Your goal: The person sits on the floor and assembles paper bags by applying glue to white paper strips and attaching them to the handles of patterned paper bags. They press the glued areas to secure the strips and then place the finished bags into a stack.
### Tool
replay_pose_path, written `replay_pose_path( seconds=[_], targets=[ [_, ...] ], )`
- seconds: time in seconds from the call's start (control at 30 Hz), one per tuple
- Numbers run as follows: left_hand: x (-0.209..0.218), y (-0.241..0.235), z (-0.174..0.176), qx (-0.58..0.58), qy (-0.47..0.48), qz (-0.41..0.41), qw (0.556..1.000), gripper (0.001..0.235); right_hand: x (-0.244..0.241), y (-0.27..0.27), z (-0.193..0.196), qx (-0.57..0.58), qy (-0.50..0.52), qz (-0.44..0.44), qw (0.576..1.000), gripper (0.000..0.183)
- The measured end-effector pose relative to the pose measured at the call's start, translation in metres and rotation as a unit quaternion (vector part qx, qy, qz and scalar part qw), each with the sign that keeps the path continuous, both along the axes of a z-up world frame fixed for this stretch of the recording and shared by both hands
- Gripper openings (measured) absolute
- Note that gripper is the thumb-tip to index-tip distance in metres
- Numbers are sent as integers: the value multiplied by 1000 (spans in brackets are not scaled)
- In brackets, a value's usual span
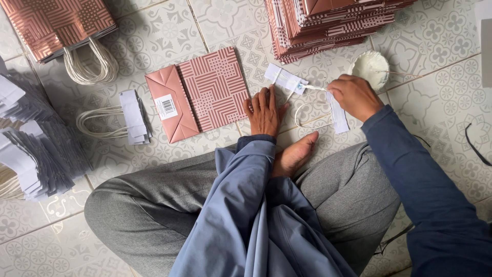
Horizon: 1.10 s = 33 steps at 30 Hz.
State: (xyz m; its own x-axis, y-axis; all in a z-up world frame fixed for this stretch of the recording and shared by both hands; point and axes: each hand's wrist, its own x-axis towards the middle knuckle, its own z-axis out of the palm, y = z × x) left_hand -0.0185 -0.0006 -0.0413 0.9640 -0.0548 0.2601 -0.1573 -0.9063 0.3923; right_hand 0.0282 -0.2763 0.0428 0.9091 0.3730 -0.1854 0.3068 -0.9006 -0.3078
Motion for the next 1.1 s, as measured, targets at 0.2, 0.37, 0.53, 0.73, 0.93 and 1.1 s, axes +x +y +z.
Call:
replay_pose_path(
  seconds=[0.2,0.37,0.53,0.73,0.93,1.1],
  targets=[
    [0,1,1,1,-2,-3,1000,76,9,38,6,114,-107,22,987,10],
    [0,1,2,-10,1,-1,1000,75,1,35,-4,28,-166,83,982,10],
    [1,1,4,-11,9,-5,1000,75,-25,-2,39,126,-124,-14,984,17],
    [1,1,1,53,-60,25,997,71,-62,-54,103,131,-164,-155,965,15],
    [1,4,6,45,-47,23,998,70,-67,-79,80,88,-32,-271,958,54],
    [1,4,12,40,-49,15,998,69,-61,-112,30,34,-62,-231,970,17]
  ],
)
